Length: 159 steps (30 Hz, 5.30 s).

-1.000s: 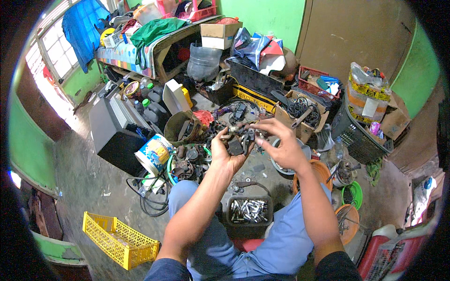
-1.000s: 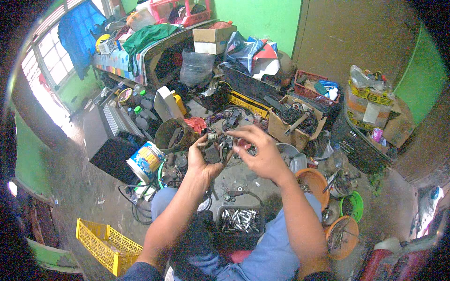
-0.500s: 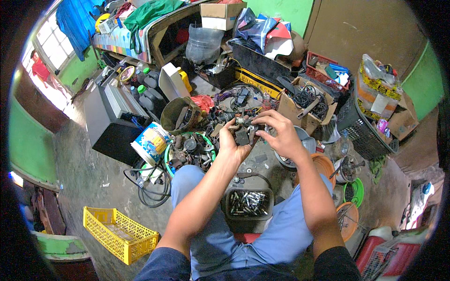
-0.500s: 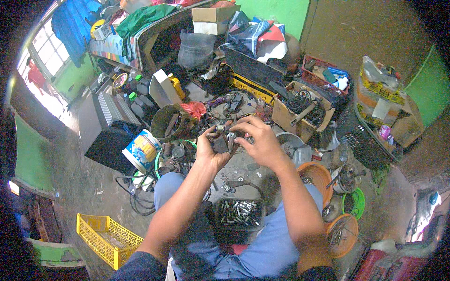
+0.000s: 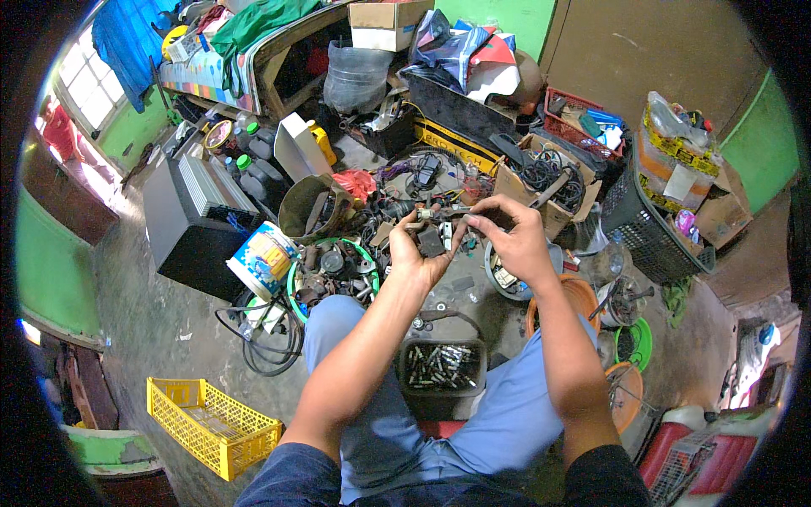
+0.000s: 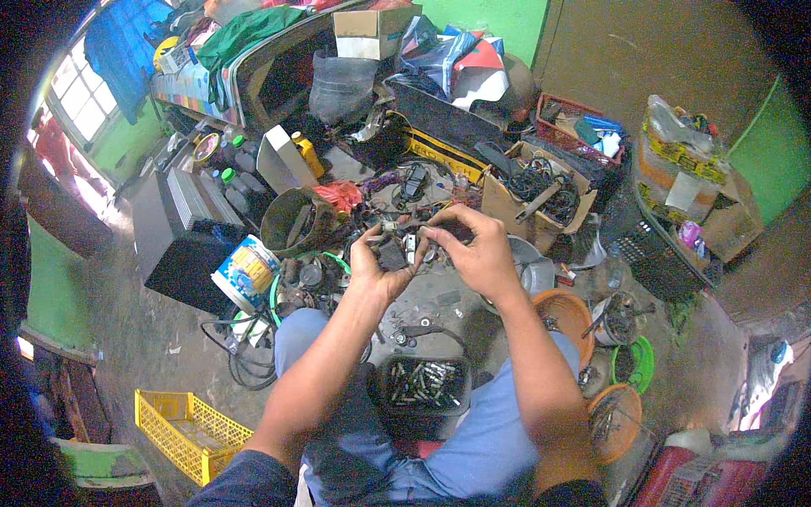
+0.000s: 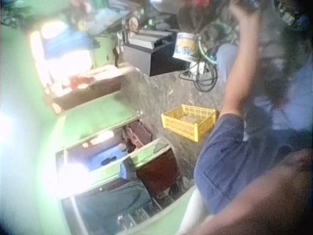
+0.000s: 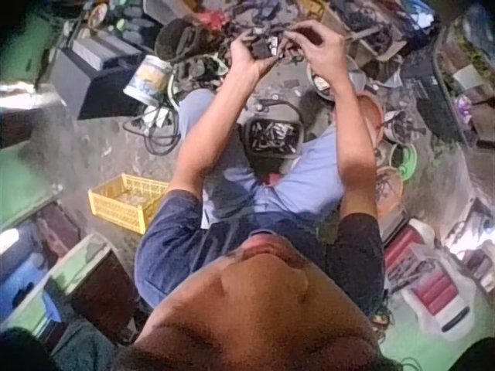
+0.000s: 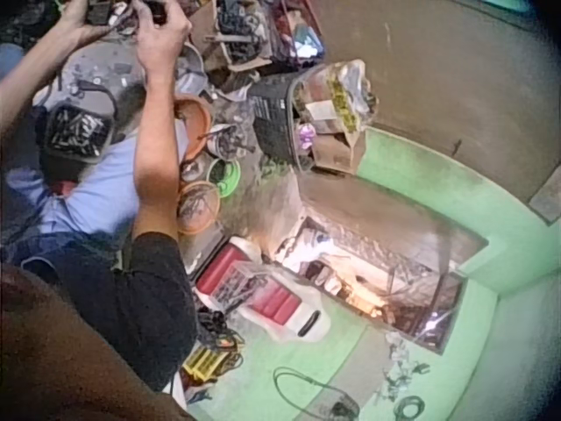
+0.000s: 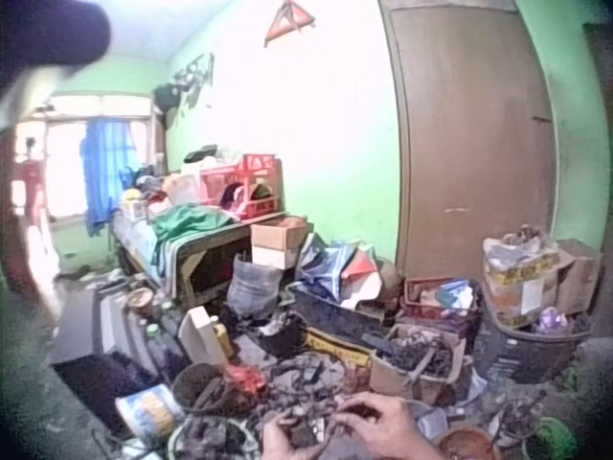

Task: The person handles various small mechanical and electronic components, picking them up from a container and a cluttered workspace, turning them over, and placing them into different bowls and a bucket.

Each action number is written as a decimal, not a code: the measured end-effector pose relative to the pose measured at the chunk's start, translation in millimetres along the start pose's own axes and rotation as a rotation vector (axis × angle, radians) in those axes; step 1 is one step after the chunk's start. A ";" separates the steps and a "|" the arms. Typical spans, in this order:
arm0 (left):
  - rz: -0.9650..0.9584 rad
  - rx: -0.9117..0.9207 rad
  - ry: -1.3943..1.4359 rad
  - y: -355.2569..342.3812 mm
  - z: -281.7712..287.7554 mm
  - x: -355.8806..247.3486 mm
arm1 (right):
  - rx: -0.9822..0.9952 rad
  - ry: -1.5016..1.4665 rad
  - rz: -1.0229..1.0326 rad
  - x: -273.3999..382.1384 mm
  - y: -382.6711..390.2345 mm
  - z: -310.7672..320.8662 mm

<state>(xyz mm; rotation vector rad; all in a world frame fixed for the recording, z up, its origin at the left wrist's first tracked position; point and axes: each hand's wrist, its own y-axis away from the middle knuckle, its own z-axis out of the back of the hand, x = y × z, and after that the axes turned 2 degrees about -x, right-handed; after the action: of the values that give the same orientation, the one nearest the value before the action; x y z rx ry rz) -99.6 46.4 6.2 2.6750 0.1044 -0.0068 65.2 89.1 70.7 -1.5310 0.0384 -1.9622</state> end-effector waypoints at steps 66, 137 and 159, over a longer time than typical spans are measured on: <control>-0.420 0.031 0.198 70.8 65.9 -173.9 | 0.118 -0.031 -0.121 -38.4 -11.4 -204.1; -0.537 -0.124 -0.187 82.9 55.6 -156.6 | -0.176 -0.564 -0.140 -9.7 -2.9 -142.6; -0.709 -0.325 -0.052 117.9 140.3 -263.8 | 0.219 -0.306 -0.736 -108.4 40.3 -361.0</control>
<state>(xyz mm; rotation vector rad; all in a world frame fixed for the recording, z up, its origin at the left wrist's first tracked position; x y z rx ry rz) -352.0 -140.7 -60.5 2.1826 0.9401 -0.2581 -221.1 -16.2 -154.3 -1.8300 -0.9574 -2.1200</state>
